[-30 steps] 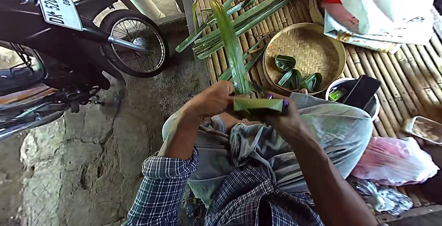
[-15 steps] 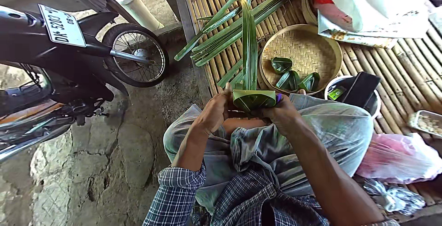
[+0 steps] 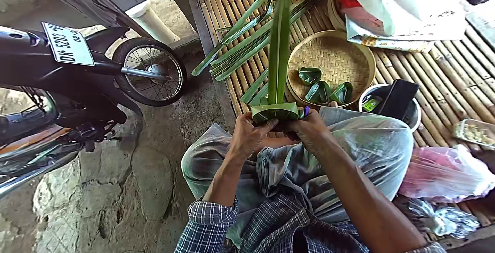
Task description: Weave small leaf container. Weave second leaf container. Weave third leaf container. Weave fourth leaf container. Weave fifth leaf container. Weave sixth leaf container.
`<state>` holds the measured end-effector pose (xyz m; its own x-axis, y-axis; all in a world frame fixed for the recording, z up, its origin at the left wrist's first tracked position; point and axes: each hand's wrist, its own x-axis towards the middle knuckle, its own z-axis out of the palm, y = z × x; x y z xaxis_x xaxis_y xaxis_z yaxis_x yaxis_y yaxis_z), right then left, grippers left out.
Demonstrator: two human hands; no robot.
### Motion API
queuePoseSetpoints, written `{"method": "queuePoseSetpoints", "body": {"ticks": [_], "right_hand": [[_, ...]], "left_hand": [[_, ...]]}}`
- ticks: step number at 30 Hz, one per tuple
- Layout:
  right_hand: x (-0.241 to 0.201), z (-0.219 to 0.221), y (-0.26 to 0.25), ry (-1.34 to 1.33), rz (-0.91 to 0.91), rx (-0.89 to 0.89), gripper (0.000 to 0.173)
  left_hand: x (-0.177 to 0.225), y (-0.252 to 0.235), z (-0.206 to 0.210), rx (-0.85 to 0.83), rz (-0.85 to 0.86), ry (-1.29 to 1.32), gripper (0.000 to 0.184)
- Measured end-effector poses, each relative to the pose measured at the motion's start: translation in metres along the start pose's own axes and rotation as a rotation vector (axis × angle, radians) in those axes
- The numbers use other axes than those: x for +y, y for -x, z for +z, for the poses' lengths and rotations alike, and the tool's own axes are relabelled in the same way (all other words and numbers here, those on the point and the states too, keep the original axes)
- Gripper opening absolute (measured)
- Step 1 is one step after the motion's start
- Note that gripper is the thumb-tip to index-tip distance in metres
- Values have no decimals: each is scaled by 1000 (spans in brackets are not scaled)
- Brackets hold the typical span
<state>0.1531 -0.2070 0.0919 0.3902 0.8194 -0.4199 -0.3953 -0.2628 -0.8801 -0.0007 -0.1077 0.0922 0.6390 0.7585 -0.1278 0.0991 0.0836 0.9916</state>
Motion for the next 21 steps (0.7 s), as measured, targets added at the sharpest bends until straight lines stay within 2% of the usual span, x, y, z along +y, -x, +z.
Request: {"method": "queuePoseSetpoints", "body": {"ticks": [6, 10, 18, 21], "right_hand": [[-4, -2, -5, -51, 31, -32, 20], [-5, -5, -5, -68, 75, -58, 33], [-6, -3, -2, -175, 127, -78, 22], [-4, -4, -3, -180, 150, -70, 18]], "left_hand": [[3, 0, 1, 20, -10, 108, 23], [5, -1, -4, -38, -41, 150, 24], [2, 4, -7, -70, -144, 325, 26], [12, 9, -10, -91, -217, 246, 24]]}}
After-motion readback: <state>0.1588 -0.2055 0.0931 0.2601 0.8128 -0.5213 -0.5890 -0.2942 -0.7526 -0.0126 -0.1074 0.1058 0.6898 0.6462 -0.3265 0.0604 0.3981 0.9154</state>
